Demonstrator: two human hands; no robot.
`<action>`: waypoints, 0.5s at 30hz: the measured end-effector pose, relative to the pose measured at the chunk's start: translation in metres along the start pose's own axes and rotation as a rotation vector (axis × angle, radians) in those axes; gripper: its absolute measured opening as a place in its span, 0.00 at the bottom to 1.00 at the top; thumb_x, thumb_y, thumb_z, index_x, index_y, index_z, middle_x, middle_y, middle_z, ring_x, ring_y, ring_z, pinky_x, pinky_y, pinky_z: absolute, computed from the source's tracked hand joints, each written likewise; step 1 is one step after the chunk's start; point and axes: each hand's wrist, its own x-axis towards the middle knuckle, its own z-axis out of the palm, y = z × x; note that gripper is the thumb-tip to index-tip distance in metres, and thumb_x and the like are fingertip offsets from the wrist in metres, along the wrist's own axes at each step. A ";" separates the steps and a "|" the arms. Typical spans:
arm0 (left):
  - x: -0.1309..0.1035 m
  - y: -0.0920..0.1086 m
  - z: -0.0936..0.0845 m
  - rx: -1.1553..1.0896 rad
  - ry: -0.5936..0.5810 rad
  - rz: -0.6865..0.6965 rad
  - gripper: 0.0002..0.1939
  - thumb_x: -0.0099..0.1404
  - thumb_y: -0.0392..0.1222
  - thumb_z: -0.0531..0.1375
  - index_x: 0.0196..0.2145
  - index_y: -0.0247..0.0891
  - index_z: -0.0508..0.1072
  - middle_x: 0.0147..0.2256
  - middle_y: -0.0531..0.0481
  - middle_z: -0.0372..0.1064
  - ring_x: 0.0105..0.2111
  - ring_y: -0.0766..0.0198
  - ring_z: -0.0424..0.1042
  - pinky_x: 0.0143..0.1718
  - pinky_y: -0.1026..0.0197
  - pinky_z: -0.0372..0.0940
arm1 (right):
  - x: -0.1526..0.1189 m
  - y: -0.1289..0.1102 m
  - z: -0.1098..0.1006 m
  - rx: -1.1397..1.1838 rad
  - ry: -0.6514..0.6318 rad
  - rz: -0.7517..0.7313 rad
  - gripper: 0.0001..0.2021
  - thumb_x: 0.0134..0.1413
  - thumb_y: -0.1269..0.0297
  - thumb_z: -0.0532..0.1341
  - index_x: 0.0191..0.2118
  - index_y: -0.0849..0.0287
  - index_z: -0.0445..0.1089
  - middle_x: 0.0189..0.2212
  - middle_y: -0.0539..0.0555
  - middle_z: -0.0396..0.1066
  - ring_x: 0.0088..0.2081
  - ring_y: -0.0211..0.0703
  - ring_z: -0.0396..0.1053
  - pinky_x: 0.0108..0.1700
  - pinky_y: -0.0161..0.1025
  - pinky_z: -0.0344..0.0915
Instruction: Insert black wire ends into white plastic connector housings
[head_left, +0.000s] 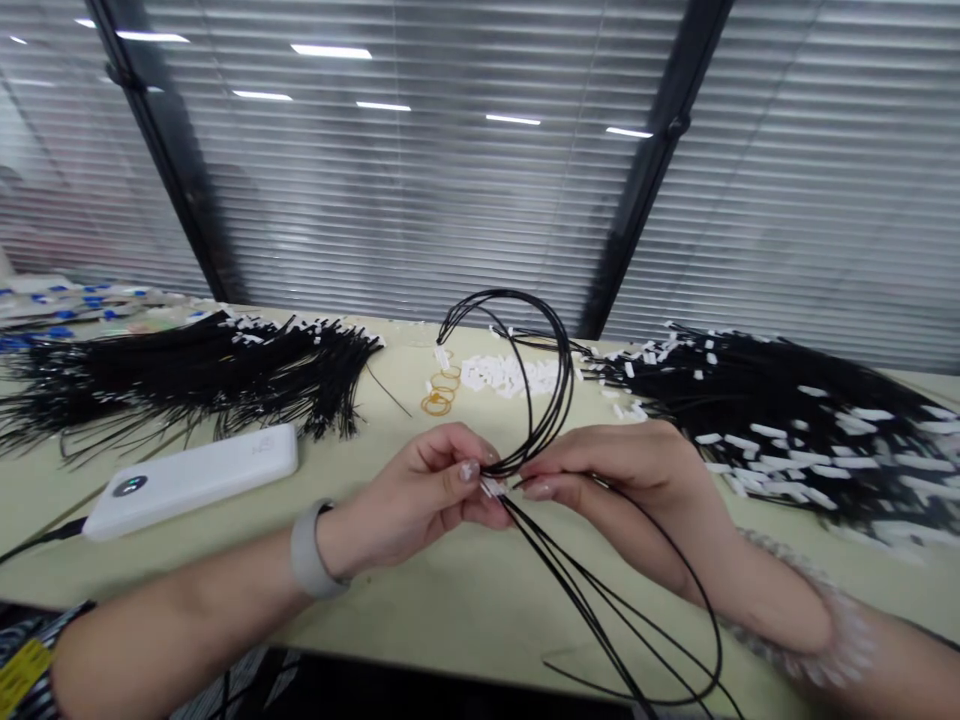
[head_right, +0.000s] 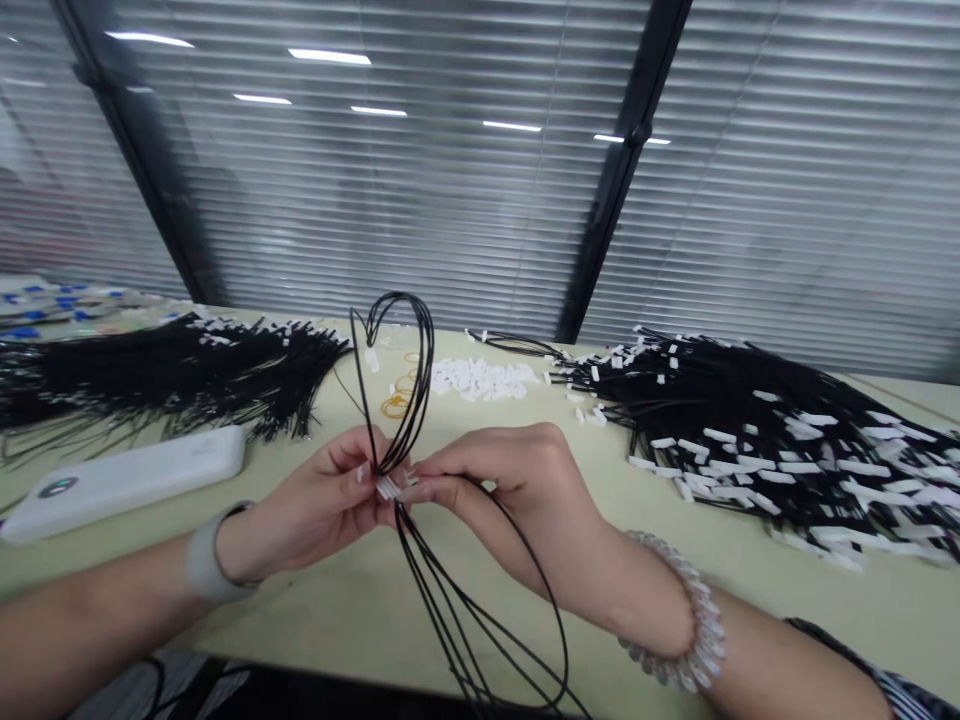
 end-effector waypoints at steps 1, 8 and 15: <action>0.000 0.000 0.000 0.001 -0.004 0.003 0.04 0.56 0.36 0.64 0.32 0.38 0.73 0.28 0.55 0.74 0.28 0.70 0.75 0.33 0.67 0.71 | 0.000 0.000 0.000 -0.002 0.002 -0.003 0.04 0.51 0.71 0.61 0.33 0.57 0.73 0.28 0.48 0.75 0.27 0.30 0.71 0.31 0.26 0.67; 0.002 0.000 -0.001 0.002 -0.039 0.014 0.03 0.57 0.36 0.63 0.31 0.38 0.73 0.30 0.55 0.74 0.29 0.71 0.75 0.33 0.69 0.70 | 0.000 0.000 0.000 -0.056 0.015 -0.010 0.04 0.52 0.72 0.60 0.32 0.58 0.72 0.27 0.47 0.74 0.27 0.28 0.70 0.30 0.26 0.66; 0.002 -0.001 0.000 -0.004 -0.001 0.025 0.04 0.55 0.34 0.64 0.31 0.37 0.73 0.31 0.54 0.72 0.30 0.70 0.74 0.32 0.69 0.71 | -0.001 0.000 -0.002 -0.084 -0.008 -0.001 0.05 0.52 0.71 0.60 0.33 0.57 0.72 0.28 0.48 0.74 0.28 0.31 0.70 0.30 0.29 0.65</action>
